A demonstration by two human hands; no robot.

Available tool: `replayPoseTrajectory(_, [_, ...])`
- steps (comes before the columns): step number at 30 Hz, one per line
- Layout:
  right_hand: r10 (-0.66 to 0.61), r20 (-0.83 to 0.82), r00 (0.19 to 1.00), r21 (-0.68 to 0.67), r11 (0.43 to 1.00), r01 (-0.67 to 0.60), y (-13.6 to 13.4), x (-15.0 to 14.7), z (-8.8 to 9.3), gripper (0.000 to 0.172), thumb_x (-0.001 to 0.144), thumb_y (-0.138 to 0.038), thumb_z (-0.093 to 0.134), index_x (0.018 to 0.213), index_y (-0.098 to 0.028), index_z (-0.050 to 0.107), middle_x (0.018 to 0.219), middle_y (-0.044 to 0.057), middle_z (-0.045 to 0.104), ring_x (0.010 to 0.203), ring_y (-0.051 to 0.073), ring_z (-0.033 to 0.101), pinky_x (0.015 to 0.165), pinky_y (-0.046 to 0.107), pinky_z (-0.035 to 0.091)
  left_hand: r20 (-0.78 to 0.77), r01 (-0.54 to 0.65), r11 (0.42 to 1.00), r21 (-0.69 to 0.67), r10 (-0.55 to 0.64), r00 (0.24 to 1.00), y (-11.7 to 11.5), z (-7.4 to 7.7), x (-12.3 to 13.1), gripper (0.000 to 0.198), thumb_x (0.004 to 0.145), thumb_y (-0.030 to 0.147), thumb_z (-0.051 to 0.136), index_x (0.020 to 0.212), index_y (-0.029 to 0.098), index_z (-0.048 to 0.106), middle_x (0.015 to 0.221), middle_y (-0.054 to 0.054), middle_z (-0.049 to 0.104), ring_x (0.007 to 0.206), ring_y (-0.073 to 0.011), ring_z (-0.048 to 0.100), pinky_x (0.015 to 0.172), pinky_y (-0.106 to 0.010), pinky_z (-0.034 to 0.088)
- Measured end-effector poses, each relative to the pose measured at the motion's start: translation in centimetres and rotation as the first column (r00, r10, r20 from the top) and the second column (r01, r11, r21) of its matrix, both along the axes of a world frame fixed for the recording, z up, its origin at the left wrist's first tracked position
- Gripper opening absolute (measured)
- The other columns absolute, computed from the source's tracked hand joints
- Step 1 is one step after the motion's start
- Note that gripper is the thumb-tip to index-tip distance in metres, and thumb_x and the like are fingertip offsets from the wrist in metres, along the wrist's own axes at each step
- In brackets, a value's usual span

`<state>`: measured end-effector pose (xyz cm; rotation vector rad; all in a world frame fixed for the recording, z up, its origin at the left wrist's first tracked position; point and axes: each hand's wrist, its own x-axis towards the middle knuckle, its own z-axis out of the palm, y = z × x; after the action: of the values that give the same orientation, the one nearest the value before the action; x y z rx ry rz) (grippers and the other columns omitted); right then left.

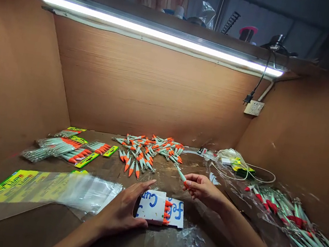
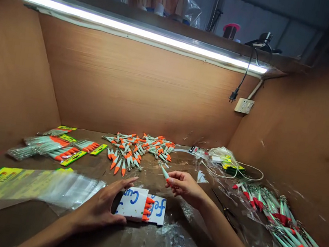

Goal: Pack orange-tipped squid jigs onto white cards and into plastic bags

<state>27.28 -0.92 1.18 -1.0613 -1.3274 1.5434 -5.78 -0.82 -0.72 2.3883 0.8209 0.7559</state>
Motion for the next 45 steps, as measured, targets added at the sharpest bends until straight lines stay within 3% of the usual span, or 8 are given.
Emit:
replayPoseTrajectory(7, [-0.040,0.252,0.967,0.148,0.989,0.002,-0.5,0.0,0.6,0.034,0.078,-0.041,0.075,0.100,-0.015,0.071,0.080,0.002,0.069,0.059,0.009,0.050,0.054,0.021,0.039,-0.017,-0.040,0.999,-0.019,0.040,0.999,0.0,0.0,0.0,0.109,0.063,0.026,0.087,0.153,0.035,0.026,0.141,-0.009,0.055,0.125,-0.0319,0.055,0.105,-0.048,0.046])
replayPoseTrajectory(13, [-0.143,0.730,0.668,0.313,0.939,-0.142,-1.5,1.2,1.5,0.016,0.081,-0.033,0.069,0.087,-0.020,0.078,0.078,0.001,0.072,0.070,0.017,0.060,0.060,0.025,0.039,-0.023,-0.059,0.998,-0.029,0.059,0.998,0.0,0.1,0.0,0.107,0.065,0.029,0.087,0.153,0.035,0.025,0.139,-0.009,0.056,0.126,-0.0307,0.055,0.105,-0.046,0.046])
replayPoseTrajectory(20, [-0.313,0.772,0.553,0.495,0.842,-0.214,-1.7,-3.3,-0.3,0.014,0.085,-0.036,0.070,0.091,-0.026,0.078,0.090,0.001,0.074,0.085,0.018,0.063,0.073,0.026,0.042,-0.041,-0.048,0.999,-0.002,0.048,0.998,0.3,-0.7,0.1,0.110,0.064,0.035,0.088,0.153,0.035,0.024,0.141,-0.008,0.055,0.125,-0.0295,0.056,0.105,-0.043,0.046])
replayPoseTrajectory(28, [-0.258,0.759,0.598,0.539,0.765,-0.354,-1.1,-4.8,-2.2,0.018,0.093,-0.023,0.062,0.103,-0.025,0.077,0.093,0.003,0.074,0.089,0.017,0.064,0.080,0.025,0.044,-0.070,-0.040,0.999,0.029,0.042,0.997,0.3,-0.8,0.2,0.109,0.063,0.039,0.088,0.153,0.032,0.027,0.141,-0.010,0.055,0.126,-0.0311,0.055,0.105,-0.044,0.046])
replayPoseTrajectory(34, [-0.335,0.778,0.532,0.577,0.717,-0.391,-1.4,-4.6,-2.2,0.044,0.095,-0.021,0.058,0.138,-0.027,0.056,0.104,0.005,0.073,0.100,0.022,0.061,0.087,0.031,0.047,-0.153,-0.003,0.999,0.037,0.008,0.988,-0.1,-0.5,0.3,0.061,0.070,0.045,0.084,0.125,0.030,0.061,0.137,-0.009,0.056,0.122,-0.0298,0.057,0.102,-0.042,0.047])
replayPoseTrajectory(38, [-0.377,0.722,0.581,0.642,0.678,-0.359,-2.2,-5.6,-1.9,0.044,0.099,-0.020,0.045,0.143,-0.025,0.049,0.127,0.009,0.065,0.118,0.023,0.053,0.102,0.039,0.043,-0.148,0.040,0.999,0.029,-0.035,0.988,0.4,0.7,-0.2,0.057,0.076,0.047,0.079,0.127,0.029,0.061,0.144,-0.011,0.050,0.128,-0.0300,0.052,0.107,-0.042,0.043])
replayPoseTrajectory(42, [-0.187,0.736,0.650,0.578,0.674,-0.460,-3.7,-7.3,-1.3,0.079,0.090,-0.040,0.064,0.156,-0.024,0.025,0.153,0.011,0.041,0.135,0.027,0.039,0.114,0.044,0.033,-0.141,-0.111,0.990,0.088,0.123,0.982,2.7,3.3,-4.3,0.027,0.095,0.034,0.056,0.120,0.026,0.063,0.126,-0.008,0.063,0.117,-0.0230,0.060,0.102,-0.037,0.045])
replayPoseTrajectory(45, [-0.061,0.792,0.607,0.490,0.657,-0.573,-4.4,-7.4,-0.6,0.090,0.078,-0.032,0.073,0.155,-0.023,0.027,0.152,0.011,0.043,0.135,0.029,0.039,0.116,0.048,0.030,-0.297,-0.307,0.951,0.043,0.306,0.905,4.6,3.9,-9.4,0.036,0.086,0.028,0.061,0.122,0.025,0.063,0.125,-0.007,0.065,0.119,-0.0254,0.058,0.105,-0.038,0.043])
